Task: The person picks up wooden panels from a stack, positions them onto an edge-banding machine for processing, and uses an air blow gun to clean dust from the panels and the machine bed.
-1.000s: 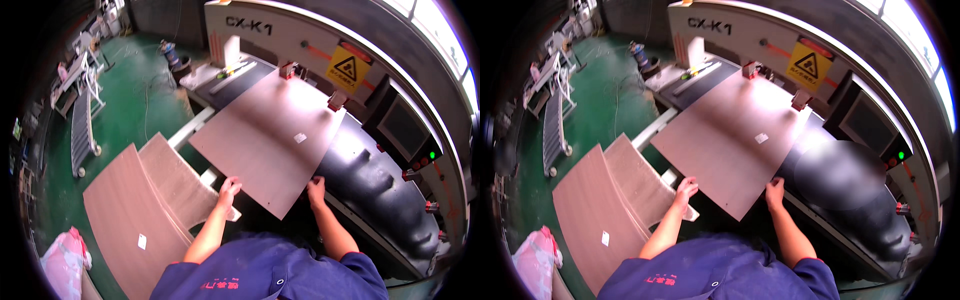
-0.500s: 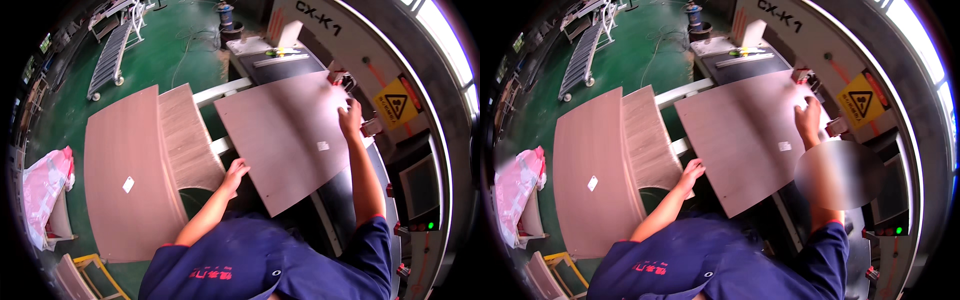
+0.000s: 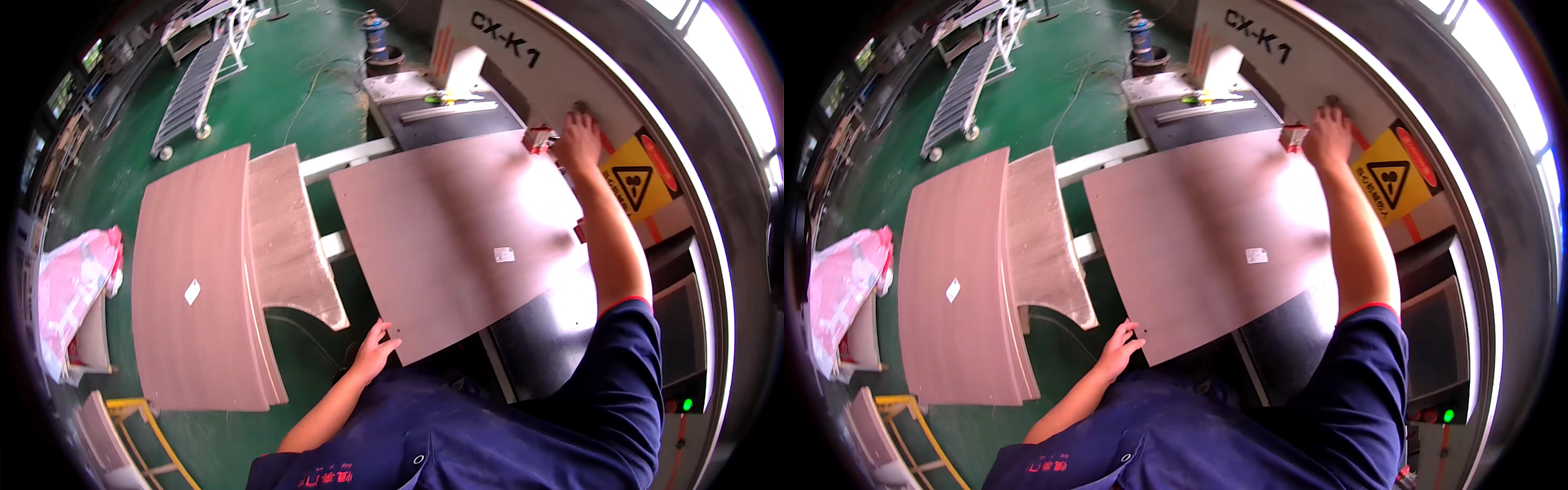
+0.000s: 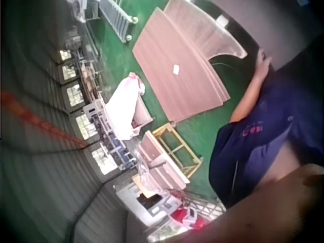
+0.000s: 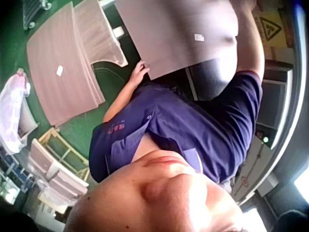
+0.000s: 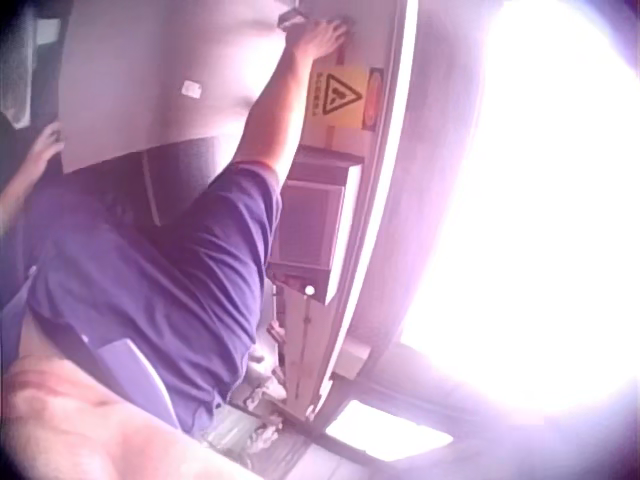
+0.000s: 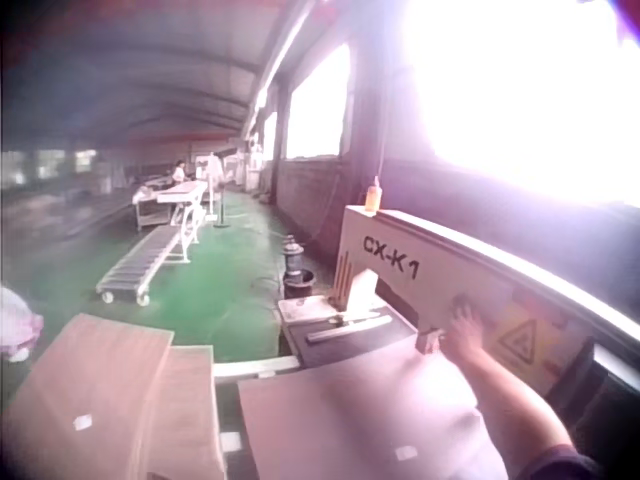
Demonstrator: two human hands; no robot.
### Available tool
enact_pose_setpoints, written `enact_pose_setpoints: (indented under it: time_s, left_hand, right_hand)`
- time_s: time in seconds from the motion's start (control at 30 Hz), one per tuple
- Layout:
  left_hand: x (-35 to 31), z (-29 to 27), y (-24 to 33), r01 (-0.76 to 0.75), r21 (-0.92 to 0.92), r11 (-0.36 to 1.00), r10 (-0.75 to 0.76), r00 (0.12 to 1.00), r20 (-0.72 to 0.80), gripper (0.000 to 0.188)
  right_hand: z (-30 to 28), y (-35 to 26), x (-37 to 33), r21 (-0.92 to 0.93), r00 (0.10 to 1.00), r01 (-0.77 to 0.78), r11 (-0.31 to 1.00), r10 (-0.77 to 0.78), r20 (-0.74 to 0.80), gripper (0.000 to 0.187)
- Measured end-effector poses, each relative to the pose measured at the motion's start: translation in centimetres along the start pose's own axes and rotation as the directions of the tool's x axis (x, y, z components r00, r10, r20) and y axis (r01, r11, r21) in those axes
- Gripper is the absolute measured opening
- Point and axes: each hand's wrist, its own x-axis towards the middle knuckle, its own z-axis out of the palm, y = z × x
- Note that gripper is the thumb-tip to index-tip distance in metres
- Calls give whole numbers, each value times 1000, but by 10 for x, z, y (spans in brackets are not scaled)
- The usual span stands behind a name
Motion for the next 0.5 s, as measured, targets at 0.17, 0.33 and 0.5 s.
enact_pose_setpoints:
  time_s: [0.17, 0.33, 0.5]
  left_hand:
    - [-18, 12, 1, -20, 17, 1000, 21, 997, -78, 48]
    - [-29, 14, -25, -62, -118, 991, 46, 990, -130, 47]
    - [-81, 7, -61, 10, -136, 991, -37, 979, -201, 44]
  right_hand:
    - [8, -1, -3, -140, 995, 72, 988, -81, -57, 33]
    - [21, 4, 10, -257, 984, 161, 953, -134, 118, 30]
    - [-5, -17, 9, -279, 977, 135, 951, -81, 196, 37]
